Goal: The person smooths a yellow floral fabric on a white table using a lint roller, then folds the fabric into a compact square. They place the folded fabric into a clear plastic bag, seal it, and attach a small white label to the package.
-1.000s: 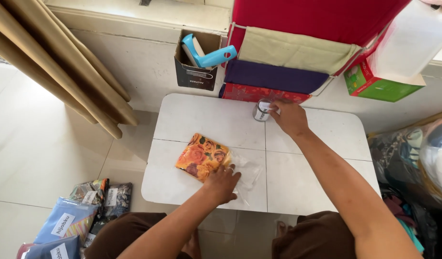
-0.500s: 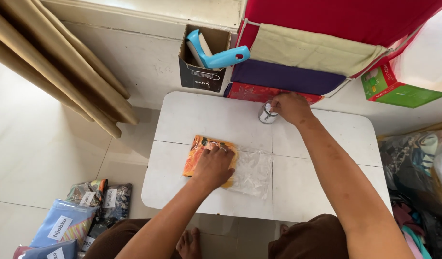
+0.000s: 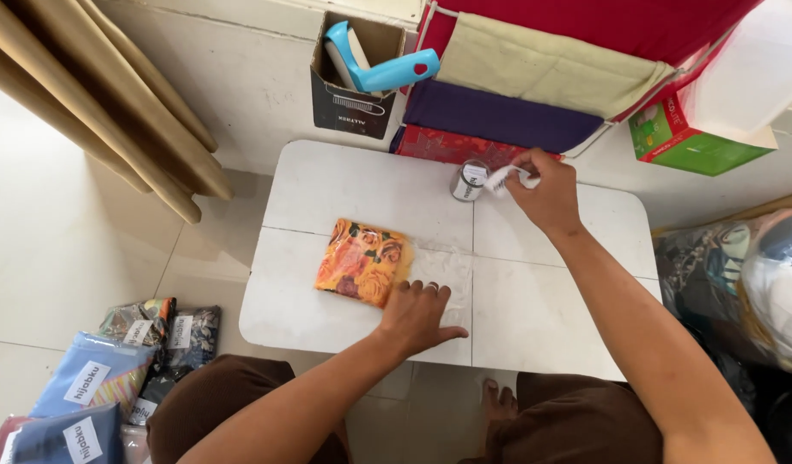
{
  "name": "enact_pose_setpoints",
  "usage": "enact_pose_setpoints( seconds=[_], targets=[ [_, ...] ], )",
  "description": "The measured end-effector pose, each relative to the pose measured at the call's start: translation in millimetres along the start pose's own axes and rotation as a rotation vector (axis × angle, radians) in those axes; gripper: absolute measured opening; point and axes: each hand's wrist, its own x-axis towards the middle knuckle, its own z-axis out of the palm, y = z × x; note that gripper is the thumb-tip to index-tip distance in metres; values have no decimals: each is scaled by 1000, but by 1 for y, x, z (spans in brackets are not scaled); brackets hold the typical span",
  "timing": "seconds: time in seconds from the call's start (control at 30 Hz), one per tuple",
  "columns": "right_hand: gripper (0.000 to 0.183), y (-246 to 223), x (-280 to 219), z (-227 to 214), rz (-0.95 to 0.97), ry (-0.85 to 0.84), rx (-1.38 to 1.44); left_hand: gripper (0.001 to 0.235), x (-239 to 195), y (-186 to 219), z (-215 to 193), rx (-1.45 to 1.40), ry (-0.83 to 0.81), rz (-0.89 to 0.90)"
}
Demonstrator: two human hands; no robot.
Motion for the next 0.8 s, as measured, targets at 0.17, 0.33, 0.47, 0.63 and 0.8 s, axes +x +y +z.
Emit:
enact_pose_setpoints(
  seconds=[0.17, 0.33, 0.47, 0.63, 0.8],
  targets=[
    [25, 7, -65, 0, 372, -226, 150, 47, 4, 6, 61, 45, -33, -25],
    [30, 4, -124, 9, 744, -465, 300, 17, 16, 1, 95, 40, -15, -43],
    [28, -10, -134, -3, 900, -553, 424, 15, 12, 11, 56, -103, 125, -110],
    [27, -8, -131, -2, 947, -615, 494, 15, 2, 16, 31, -194, 310, -139],
    [22, -18, -128, 4, 975, -649, 570, 10, -5, 17, 4, -264, 483, -97]
  ],
)
